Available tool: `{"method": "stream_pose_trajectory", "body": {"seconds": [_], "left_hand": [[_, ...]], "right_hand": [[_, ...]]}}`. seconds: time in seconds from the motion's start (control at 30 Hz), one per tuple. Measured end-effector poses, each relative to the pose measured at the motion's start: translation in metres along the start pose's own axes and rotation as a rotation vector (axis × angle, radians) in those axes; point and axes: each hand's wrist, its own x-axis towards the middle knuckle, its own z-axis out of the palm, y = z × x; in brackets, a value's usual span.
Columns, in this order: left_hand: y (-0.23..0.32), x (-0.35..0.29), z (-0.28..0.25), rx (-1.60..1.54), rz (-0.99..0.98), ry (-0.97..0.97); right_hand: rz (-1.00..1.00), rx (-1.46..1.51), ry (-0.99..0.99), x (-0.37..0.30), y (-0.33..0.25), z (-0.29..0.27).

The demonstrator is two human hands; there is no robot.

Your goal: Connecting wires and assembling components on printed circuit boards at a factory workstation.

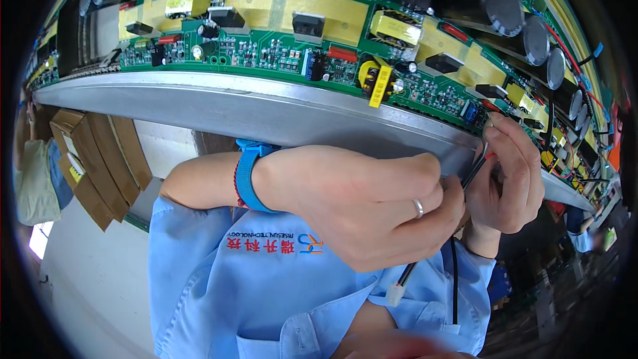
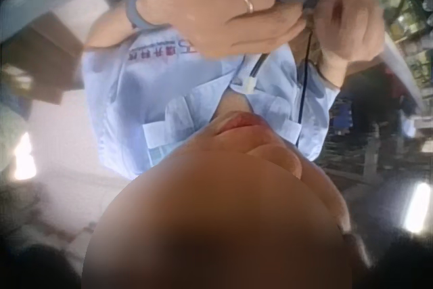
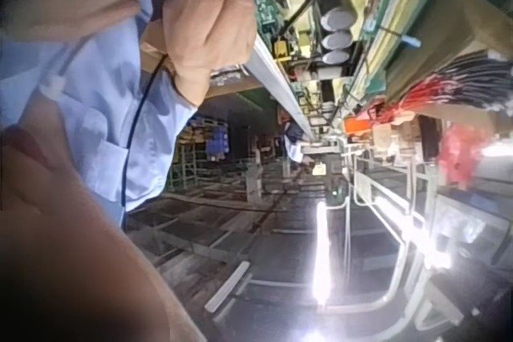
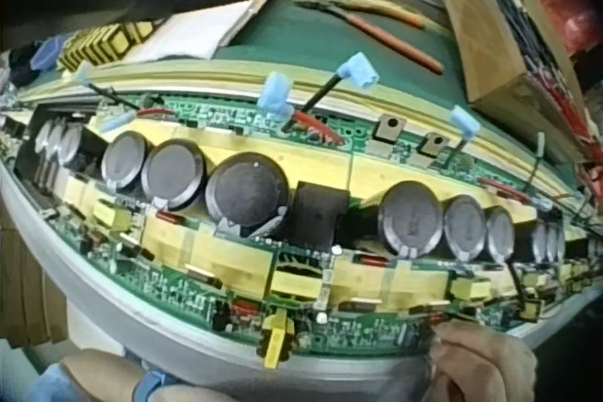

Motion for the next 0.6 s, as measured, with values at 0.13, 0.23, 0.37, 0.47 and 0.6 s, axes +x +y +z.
{"method": "stream_pose_trajectory", "body": {"seconds": [0.13, 0.23, 0.37, 0.47, 0.6], "left_hand": [[0.002, -0.001, 0.005, -0.009, 0.004, 0.033], [0.004, -0.001, 0.010, -0.016, -0.011, 0.090], [0.005, 0.005, 0.018, 0.052, -0.080, 0.179], [0.012, 0.008, 0.021, 0.046, -0.154, 0.258], [0.019, 0.016, 0.025, -0.146, -0.287, 0.316]], "right_hand": [[0.055, -0.020, -0.018, 0.000, -0.004, 0.001], [0.073, -0.007, -0.006, 0.000, -0.004, 0.004], [0.091, -0.049, -0.037, 0.004, -0.007, -0.002], [0.047, -0.090, -0.037, 0.009, -0.011, 0.001], [0.090, -0.136, -0.062, 0.014, -0.016, -0.006]]}}
